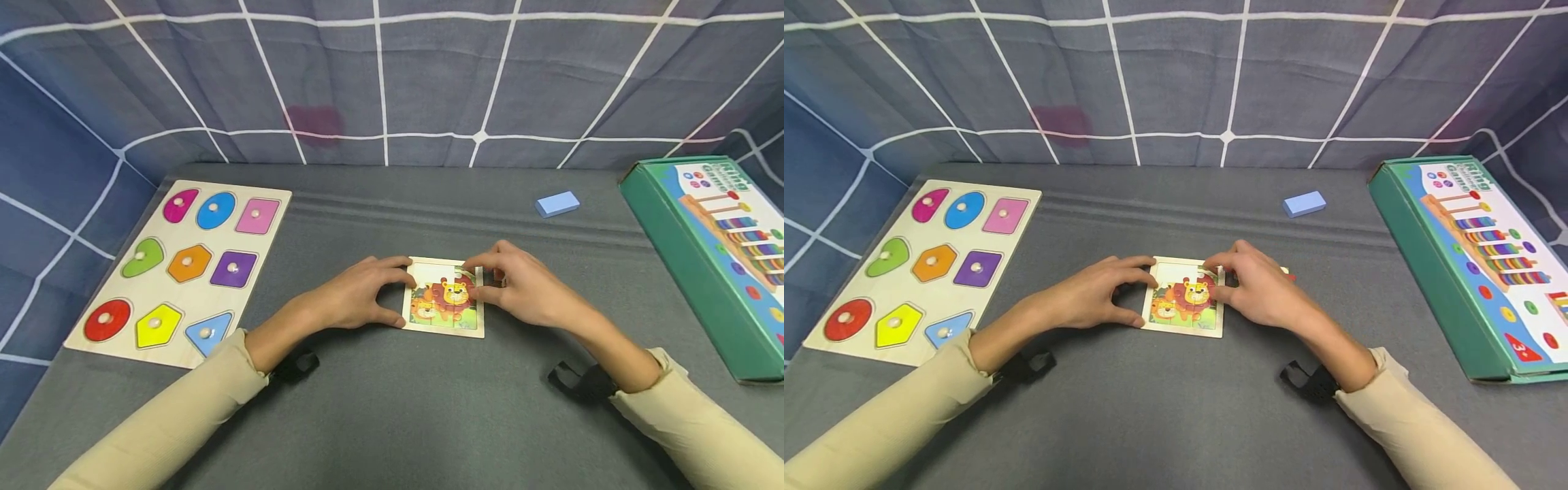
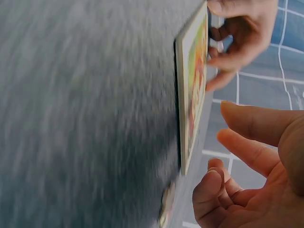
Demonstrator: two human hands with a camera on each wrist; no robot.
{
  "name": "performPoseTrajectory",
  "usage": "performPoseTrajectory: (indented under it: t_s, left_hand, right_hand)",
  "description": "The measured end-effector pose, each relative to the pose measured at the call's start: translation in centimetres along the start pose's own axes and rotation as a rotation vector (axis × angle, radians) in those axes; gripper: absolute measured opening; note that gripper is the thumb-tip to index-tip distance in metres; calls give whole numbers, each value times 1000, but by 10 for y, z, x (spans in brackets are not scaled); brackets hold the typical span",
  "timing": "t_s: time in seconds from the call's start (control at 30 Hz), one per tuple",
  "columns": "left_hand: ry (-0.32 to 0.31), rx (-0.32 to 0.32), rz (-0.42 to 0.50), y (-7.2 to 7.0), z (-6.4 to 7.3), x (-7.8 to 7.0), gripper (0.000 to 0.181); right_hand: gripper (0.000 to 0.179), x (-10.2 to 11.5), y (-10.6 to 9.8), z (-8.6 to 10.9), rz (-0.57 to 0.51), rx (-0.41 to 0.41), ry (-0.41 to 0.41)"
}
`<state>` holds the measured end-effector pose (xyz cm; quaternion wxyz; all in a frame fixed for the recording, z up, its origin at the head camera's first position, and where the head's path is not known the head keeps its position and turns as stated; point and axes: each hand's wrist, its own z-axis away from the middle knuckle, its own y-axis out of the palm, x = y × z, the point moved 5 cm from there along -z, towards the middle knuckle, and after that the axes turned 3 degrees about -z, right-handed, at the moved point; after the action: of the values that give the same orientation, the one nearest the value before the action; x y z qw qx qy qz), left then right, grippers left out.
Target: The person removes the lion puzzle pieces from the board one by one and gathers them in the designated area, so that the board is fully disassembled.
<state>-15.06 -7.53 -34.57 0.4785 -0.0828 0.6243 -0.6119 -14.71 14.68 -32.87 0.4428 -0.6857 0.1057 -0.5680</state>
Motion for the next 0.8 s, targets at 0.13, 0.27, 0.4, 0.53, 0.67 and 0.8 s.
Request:
performPoseTrajectory:
  t_s: [0.13, 0.27, 0.4, 0.53, 0.67, 0.8]
  left_hand:
    - [-4, 4, 0, -1, 0, 0, 56]
    - [-11, 10, -4, -1, 0, 0, 56]
    - [-10, 13, -4, -1, -1, 0, 56]
    - [-5, 11, -5, -1, -1, 0, 55]
    - [-3, 10, -5, -1, -1, 0, 55]
    - [-1, 11, -8, -1, -2, 0, 56]
  right_hand:
    - [36, 4, 10, -6, 19, 21, -2]
    - [34, 4, 15, -8, 43, 37, 11]
    - [34, 2, 17, -6, 50, 57, 18]
    - [35, 1, 18, -6, 47, 75, 11]
    - [32, 3, 20, -7, 39, 77, 1]
    - [29, 4, 20, -8, 43, 56, -5]
